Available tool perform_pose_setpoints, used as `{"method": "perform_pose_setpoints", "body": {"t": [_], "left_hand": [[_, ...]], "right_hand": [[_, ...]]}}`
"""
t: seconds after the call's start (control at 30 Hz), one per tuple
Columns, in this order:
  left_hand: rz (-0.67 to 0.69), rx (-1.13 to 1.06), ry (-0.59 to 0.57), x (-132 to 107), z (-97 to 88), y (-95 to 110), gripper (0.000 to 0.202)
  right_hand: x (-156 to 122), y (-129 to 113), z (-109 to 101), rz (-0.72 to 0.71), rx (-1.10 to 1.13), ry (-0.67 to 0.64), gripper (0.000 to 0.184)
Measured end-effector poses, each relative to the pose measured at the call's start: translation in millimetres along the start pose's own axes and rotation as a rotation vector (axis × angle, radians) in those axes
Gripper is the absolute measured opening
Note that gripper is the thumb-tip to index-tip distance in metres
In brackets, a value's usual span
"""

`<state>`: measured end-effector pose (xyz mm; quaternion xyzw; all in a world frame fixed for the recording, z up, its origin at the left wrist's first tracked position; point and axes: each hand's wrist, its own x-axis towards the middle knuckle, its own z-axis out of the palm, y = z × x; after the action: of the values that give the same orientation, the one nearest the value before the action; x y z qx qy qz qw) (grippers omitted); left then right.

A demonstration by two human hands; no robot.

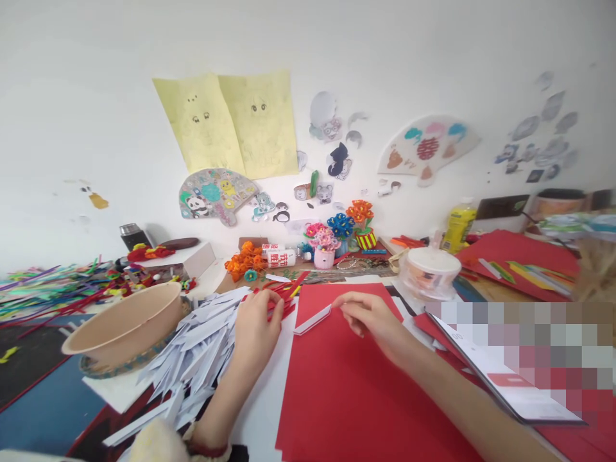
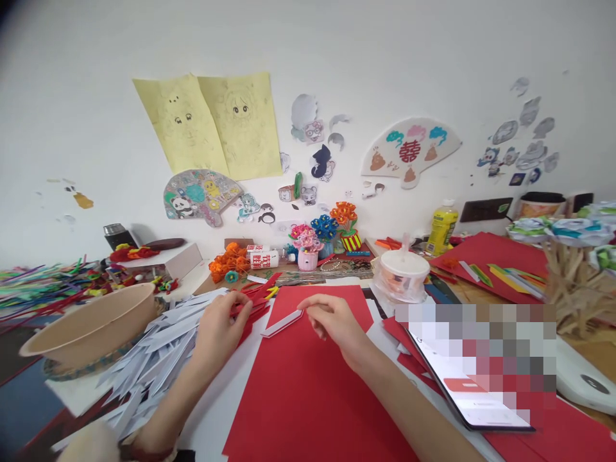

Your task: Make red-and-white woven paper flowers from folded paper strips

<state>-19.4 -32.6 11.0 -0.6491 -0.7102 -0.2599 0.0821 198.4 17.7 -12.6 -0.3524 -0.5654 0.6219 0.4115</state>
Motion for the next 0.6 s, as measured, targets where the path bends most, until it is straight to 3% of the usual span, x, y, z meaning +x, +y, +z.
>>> {"method": "perform_pose_setpoints", "body": {"t": [0.07,0.13,0.23,0.33,0.47,0.53,0.6], "left_hand": [[-0.021,-0.336,-0.080,-1,-3.7,8,0.024],[-0.049,-0.731,-0.235,-5,-6.2,17,0.028],[-0.064,-1.009,-0.434,-11,-7.5,29,0.035],[-0.114,-1.100,-0.545,-16,-6.8,36,0.040],[-0.127,-1.113,-0.608,-18,-4.3,37,0.039],[-0.091,-1.045,-0.577,-17,-2.1,33,0.037],[-0.041,-0.842,-0.440,-14,0.8,27,0.032]], "right_hand": [[-1,0,4,-0.028,-0.048,-0.062,0.029],[-2,0,8,-0.053,-0.049,-0.132,0.040],[-3,0,11,-0.097,-0.016,-0.229,0.052],[-3,-1,11,-0.145,-0.028,-0.268,0.047],[-2,-1,9,-0.149,-0.058,-0.173,0.038],[-2,-1,8,-0.159,-0.057,-0.111,0.035],[-2,-1,7,-0.180,-0.061,-0.044,0.033]]}}
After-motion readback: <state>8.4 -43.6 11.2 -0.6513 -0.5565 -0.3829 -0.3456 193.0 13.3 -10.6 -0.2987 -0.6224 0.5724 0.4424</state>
